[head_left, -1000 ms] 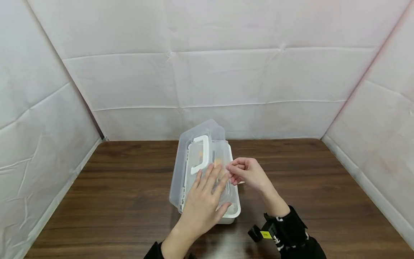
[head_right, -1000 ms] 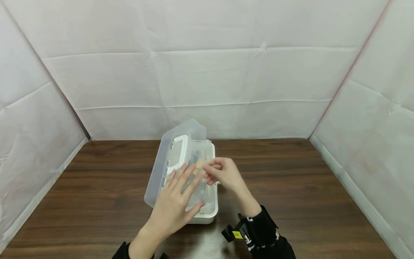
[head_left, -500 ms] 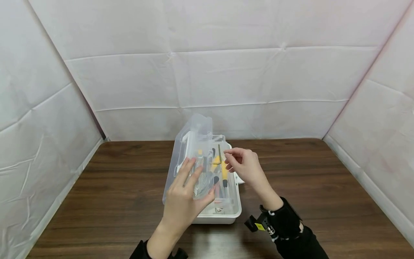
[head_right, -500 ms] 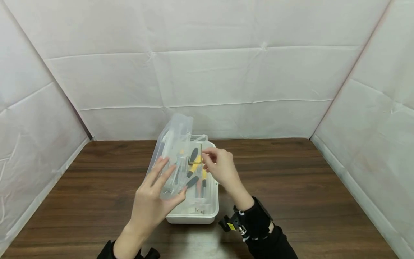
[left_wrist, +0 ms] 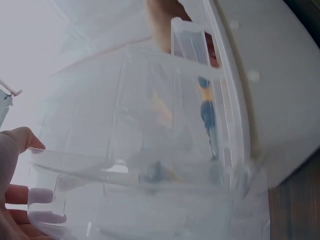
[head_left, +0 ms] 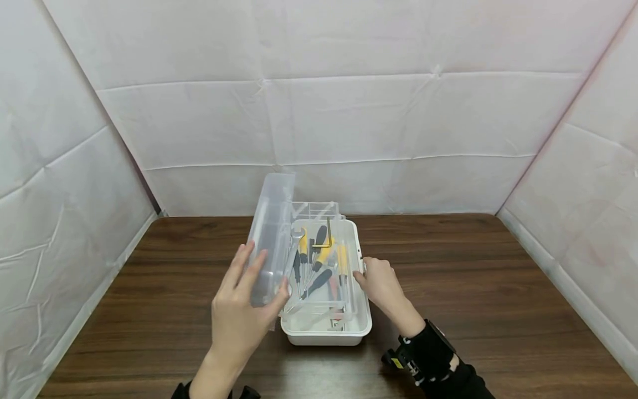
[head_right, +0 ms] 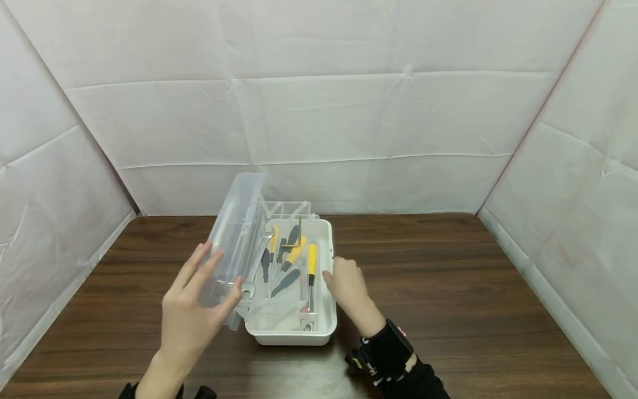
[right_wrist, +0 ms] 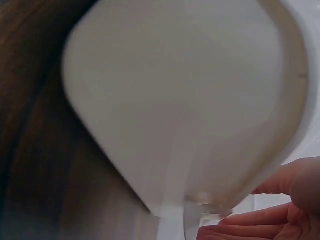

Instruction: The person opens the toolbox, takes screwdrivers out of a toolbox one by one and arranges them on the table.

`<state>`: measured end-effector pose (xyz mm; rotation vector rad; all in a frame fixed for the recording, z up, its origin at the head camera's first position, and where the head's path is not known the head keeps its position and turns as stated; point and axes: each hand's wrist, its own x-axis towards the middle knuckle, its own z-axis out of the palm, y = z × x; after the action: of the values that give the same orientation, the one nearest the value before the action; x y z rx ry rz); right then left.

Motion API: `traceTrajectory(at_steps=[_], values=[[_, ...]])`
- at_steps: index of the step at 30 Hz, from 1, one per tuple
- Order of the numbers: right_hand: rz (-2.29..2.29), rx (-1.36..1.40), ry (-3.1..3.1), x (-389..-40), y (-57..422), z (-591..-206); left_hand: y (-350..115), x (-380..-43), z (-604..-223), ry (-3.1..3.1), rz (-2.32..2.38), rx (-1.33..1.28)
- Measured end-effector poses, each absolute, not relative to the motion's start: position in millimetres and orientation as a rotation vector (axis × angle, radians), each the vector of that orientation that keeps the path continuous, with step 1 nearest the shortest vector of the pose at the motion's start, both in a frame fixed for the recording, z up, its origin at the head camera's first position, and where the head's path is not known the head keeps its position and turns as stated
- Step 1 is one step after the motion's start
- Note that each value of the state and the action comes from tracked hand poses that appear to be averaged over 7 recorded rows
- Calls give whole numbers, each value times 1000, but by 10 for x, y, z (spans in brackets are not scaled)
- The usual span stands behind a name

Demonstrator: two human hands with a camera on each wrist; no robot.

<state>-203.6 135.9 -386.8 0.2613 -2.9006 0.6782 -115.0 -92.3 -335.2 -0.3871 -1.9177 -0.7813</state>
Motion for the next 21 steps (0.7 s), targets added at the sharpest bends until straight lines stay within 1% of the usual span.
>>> traceTrajectory(at_steps=[6,14,18,21], values=[[766,273,-2887,-2015,1375,-3946,-1208,-1078,-3373,-2000,-727,-284],[991,316,-2839,-2027,1430,-4056,-1626,-952,-3450,-2173,-746,-155],[1060,316,-2836,-2039,1451,-4078,-1763,-920,-3513,-2303,-777,-44],[1113,323,-2835,-2042,1529,-4063,-1767,-901,-3527,-2407,-781,57]])
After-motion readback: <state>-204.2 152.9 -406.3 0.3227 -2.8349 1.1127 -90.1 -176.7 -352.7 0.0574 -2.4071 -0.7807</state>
